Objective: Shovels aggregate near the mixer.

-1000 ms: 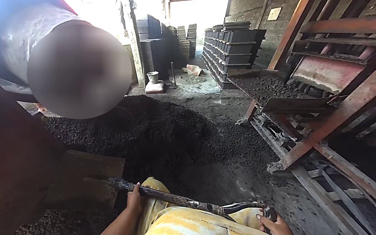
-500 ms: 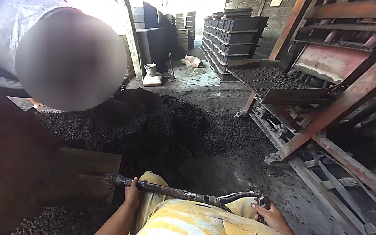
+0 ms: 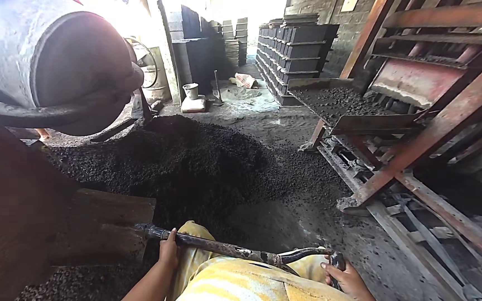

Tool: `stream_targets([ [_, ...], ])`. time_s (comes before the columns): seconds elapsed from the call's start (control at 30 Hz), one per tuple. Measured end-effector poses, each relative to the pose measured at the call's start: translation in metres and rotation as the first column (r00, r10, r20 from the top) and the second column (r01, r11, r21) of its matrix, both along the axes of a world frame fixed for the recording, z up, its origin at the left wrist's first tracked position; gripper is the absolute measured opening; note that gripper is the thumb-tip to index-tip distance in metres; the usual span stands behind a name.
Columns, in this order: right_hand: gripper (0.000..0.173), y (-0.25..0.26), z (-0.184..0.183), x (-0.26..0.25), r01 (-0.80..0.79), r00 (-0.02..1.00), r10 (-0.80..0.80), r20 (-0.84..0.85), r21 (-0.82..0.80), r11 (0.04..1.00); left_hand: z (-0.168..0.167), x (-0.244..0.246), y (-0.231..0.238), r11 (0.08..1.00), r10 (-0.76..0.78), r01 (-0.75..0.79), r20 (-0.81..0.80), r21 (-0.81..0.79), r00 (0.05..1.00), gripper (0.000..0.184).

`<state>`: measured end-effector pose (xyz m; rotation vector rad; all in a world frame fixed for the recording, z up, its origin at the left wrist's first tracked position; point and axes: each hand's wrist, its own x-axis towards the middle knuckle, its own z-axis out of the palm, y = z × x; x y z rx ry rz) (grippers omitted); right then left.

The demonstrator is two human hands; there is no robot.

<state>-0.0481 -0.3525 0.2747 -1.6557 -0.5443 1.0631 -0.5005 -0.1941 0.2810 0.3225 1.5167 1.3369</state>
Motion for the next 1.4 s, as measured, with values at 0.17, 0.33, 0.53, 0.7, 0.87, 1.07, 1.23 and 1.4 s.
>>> stream_targets([
  [0.17, 0.040, 0.001, -0.001, 0.001, 0.003, 1.000, -0.004, -0.023, -0.017, 1.000, -0.001, -0.001, -0.001, 1.000, -0.012, 0.012, -0.011, -0.010, 1.000, 0.043],
  [0.33, 0.037, 0.002, -0.002, 0.000, -0.004, 1.000, 0.004, -0.024, -0.005, 1.000, -0.001, -0.003, -0.002, 1.000, -0.013, 0.013, -0.024, -0.018, 1.000, 0.042],
  [0.53, 0.035, 0.009, -0.001, -0.002, 0.007, 1.000, -0.007, -0.028, -0.009, 1.000, -0.006, -0.008, -0.002, 0.999, 0.001, -0.003, -0.055, -0.032, 0.998, 0.044],
  [0.7, 0.035, 0.017, 0.002, -0.004, -0.017, 0.999, 0.017, -0.038, -0.020, 1.000, -0.007, -0.009, -0.003, 0.998, 0.034, -0.037, -0.075, -0.045, 0.997, 0.055],
  [0.87, 0.037, 0.021, 0.002, -0.004, -0.038, 0.999, 0.037, -0.026, -0.028, 0.999, -0.008, -0.012, -0.004, 0.997, 0.048, -0.054, -0.124, -0.051, 0.991, 0.059],
  [1.07, 0.038, 0.022, 0.000, -0.004, -0.041, 0.999, 0.041, -0.021, -0.034, 0.999, -0.011, -0.016, -0.005, 0.997, 0.042, -0.050, -0.133, -0.053, 0.990, 0.058],
  [1.23, 0.038, 0.021, -0.003, -0.001, -0.041, 0.999, 0.041, -0.022, -0.026, 0.999, -0.008, -0.013, -0.005, 0.998, 0.021, -0.030, -0.147, -0.061, 0.989, 0.057],
  [1.4, 0.035, 0.015, -0.005, -0.001, -0.020, 0.999, 0.019, -0.038, -0.018, 1.000, -0.010, -0.011, -0.003, 0.998, -0.012, 0.000, -0.173, -0.067, 0.985, 0.060],
])
